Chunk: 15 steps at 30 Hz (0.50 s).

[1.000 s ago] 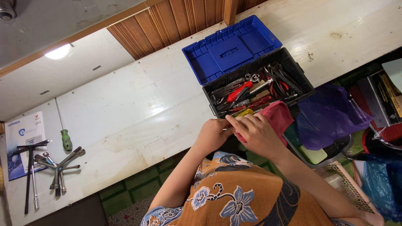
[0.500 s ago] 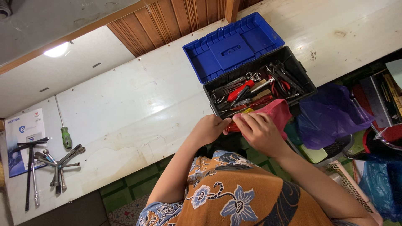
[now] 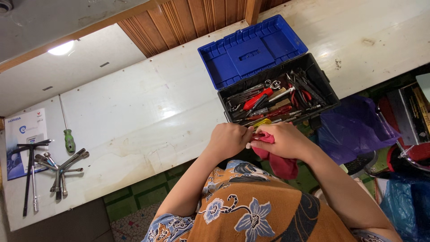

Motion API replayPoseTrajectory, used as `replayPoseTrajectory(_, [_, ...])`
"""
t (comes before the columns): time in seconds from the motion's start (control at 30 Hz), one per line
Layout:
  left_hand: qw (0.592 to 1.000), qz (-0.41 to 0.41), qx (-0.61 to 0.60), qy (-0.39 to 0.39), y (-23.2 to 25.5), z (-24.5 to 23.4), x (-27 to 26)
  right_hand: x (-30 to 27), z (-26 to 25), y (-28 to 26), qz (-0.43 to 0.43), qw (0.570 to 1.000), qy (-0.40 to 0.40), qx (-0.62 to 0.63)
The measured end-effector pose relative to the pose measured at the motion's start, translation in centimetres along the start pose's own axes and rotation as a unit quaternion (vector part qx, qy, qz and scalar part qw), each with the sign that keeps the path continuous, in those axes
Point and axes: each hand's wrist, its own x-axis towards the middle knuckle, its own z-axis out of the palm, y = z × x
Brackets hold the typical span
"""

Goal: The person takes screwdrivers, wrenches and socket tools out of an open toolbox and wipes each one with a pink cloth, laying the wiped tools on the white workbench next to the box.

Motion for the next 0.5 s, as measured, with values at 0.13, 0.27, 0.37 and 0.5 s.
replayPoseTrajectory(0.13, [0.999,0.034,-0.019,0.008,0.4,0.3,0.0,0.5,-0.8,0.6,0.075,0.992,-0.099,-0.022])
replayPoseTrajectory(0.27, [0.999,0.009,-0.012,0.034,0.5,0.8,0.2,0.6,-1.4,1.0,0.016,0.997,-0.080,-0.004])
replayPoseTrajectory(0.37, [0.999,-0.023,0.011,0.045,0.2,0.6,0.5,0.7,-2.1,1.2,-0.093,0.994,-0.048,0.011])
replayPoseTrajectory(0.5, [0.997,-0.058,0.015,0.043,0.3,0.9,-0.2,0.3,-1.7,1.8,-0.054,0.997,-0.042,0.026])
